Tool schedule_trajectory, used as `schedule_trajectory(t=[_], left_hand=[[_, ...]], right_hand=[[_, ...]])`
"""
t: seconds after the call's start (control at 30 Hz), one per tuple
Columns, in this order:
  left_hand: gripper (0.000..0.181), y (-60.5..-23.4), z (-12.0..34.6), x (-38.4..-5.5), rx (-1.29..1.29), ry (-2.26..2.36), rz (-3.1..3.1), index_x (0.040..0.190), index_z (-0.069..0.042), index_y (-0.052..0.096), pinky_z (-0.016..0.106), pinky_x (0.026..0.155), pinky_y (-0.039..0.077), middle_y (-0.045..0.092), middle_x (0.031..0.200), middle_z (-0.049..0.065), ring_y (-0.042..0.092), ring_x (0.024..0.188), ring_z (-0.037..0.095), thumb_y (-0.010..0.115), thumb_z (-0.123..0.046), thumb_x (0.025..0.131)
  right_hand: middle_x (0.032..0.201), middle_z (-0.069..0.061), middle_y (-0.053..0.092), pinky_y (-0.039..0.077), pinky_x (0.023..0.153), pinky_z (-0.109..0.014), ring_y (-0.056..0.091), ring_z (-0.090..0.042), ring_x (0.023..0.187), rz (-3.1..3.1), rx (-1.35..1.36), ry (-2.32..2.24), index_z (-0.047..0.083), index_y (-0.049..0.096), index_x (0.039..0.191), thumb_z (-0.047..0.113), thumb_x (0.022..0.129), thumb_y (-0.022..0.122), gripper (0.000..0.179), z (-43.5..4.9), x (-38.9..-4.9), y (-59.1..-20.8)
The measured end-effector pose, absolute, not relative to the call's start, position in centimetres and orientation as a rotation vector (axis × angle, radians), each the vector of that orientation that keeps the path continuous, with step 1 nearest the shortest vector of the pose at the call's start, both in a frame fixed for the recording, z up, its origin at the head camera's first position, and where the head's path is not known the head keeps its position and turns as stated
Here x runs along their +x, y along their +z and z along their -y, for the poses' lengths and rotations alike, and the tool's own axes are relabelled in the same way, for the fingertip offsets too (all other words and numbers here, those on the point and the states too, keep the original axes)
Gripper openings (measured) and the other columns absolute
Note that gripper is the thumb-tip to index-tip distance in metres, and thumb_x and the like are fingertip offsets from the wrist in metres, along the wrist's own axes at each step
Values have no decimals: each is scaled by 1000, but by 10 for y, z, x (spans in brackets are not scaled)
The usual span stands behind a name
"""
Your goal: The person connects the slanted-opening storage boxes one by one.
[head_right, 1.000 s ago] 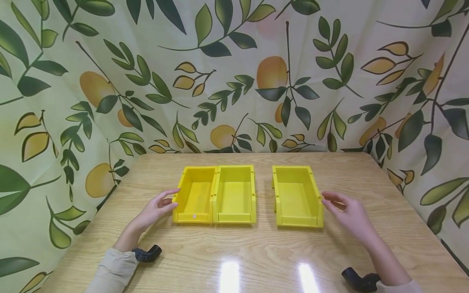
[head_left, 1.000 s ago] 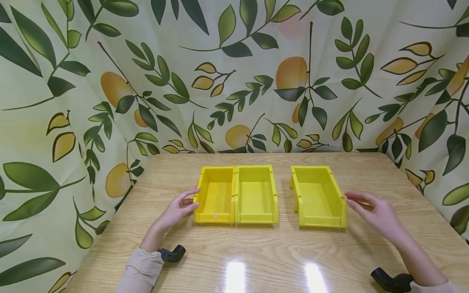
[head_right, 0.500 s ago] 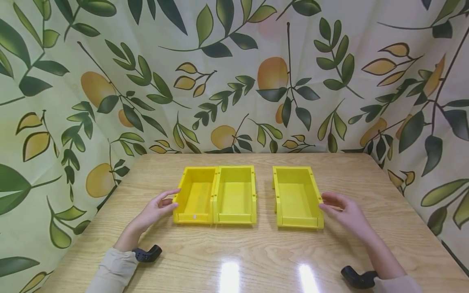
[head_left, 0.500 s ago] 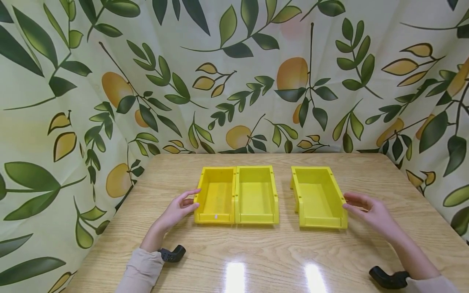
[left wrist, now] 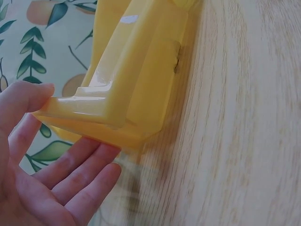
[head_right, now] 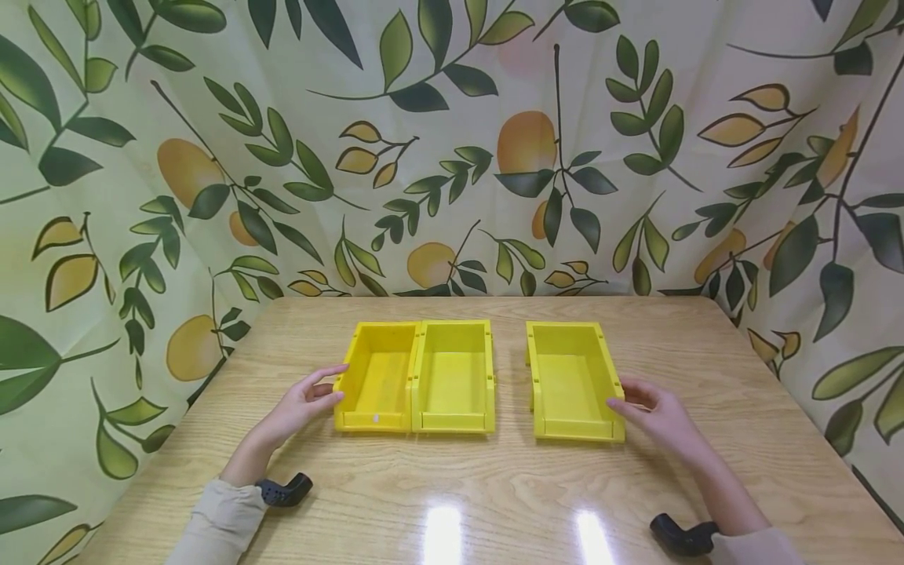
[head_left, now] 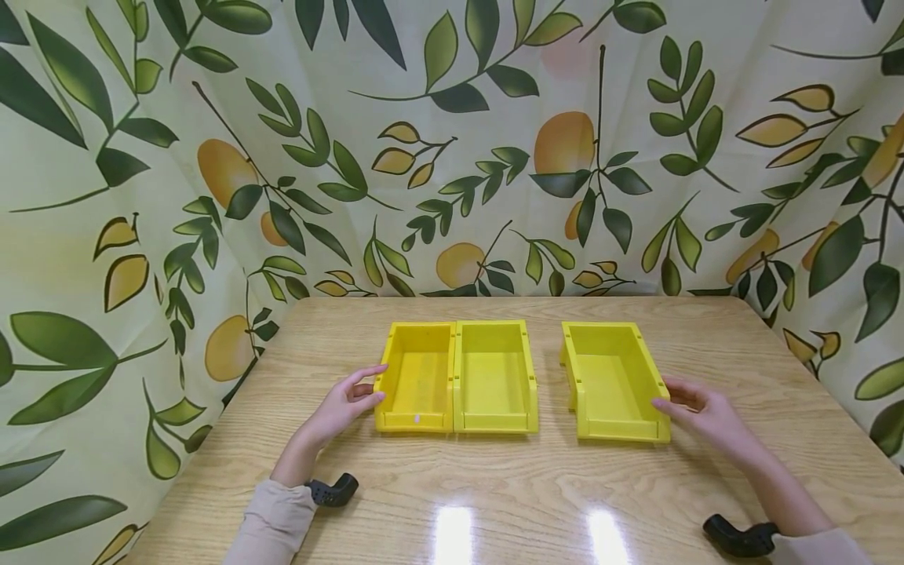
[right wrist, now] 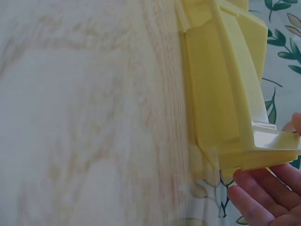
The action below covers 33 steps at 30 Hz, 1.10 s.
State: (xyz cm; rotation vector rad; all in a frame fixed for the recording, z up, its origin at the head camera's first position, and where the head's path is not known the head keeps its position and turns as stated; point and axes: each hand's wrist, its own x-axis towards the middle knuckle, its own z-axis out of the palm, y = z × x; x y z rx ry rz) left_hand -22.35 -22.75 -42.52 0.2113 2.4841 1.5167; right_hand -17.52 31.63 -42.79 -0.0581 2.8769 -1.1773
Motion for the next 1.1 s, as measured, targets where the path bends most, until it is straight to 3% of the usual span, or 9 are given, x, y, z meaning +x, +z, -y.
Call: schedule_trajectory(t=[0.1,0.17,0.2,0.23,0.33,0.57,0.7,0.8,1.1], left_hand=[[54,-425,228,-223,218,1522,-2479,146,-13,41,42,102,50,33,155,17,53,125,31,59,-23,96],[54,-425,228,-223,221,1526,-2478,146,-13,41,42,102,50,33,155,17,53,125,31,59,-22,96],[54,-425,228,-223,222,1526,-2478,146,-13,41,42,102,50,34,155,17,53,125,32,59,-22,96],[54,-425,228,-223,221,1525,-2479,146,-13,41,42,102,50,34,155,17,52,125,32,59,-22,96],[54,-425,228,-223,221,1522,-2482,146,-14,41,43,103,49,34,155,17,52,125,32,59,-22,96],[53,-427,228,-224,214,1521,-2483,145,-16,42,45,105,47,32,156,17,51,127,34,59,-23,96],[53,-427,228,-224,210,1519,-2486,145,-17,42,46,105,47,32,156,17,50,128,34,59,-23,96],[52,-427,228,-224,210,1519,-2486,145,-17,42,47,105,47,32,156,17,51,128,34,59,-23,96],[53,-428,228,-224,219,1527,-2472,146,-15,41,46,106,47,33,155,18,51,129,34,58,-22,96]], right_hand=[[137,-34,50,54,86,-44,62,-9,104,-2868,-45,-1179,-10,43,138,36,96,57,64,-315,-176,-429],[137,-34,50,55,85,-39,62,-11,105,-2863,-35,-1181,-10,42,139,36,96,57,64,-315,-176,-429],[137,-34,49,55,84,-35,62,-9,104,-2854,-31,-1195,-10,41,139,36,97,56,65,-315,-176,-429],[138,-34,49,53,82,-27,59,4,99,-2846,-25,-1202,-10,41,140,37,97,56,65,-315,-176,-428],[139,-34,48,44,74,-9,38,28,87,-2820,-9,-1239,-9,40,140,38,97,55,66,-315,-177,-428],[136,-32,50,45,72,-7,42,27,84,-2785,24,-1316,-9,41,139,39,97,55,65,-312,-177,-429],[111,8,65,46,71,-7,46,24,84,-2785,35,-1383,-9,43,137,37,97,56,63,-313,-178,-432],[94,37,50,46,71,-6,49,22,84,-2783,24,-1461,-11,43,135,33,97,56,60,-312,-178,-434],[91,42,49,46,71,-4,51,21,85,-2807,-11,-1559,-13,44,133,26,98,56,54,-308,-178,-435]])
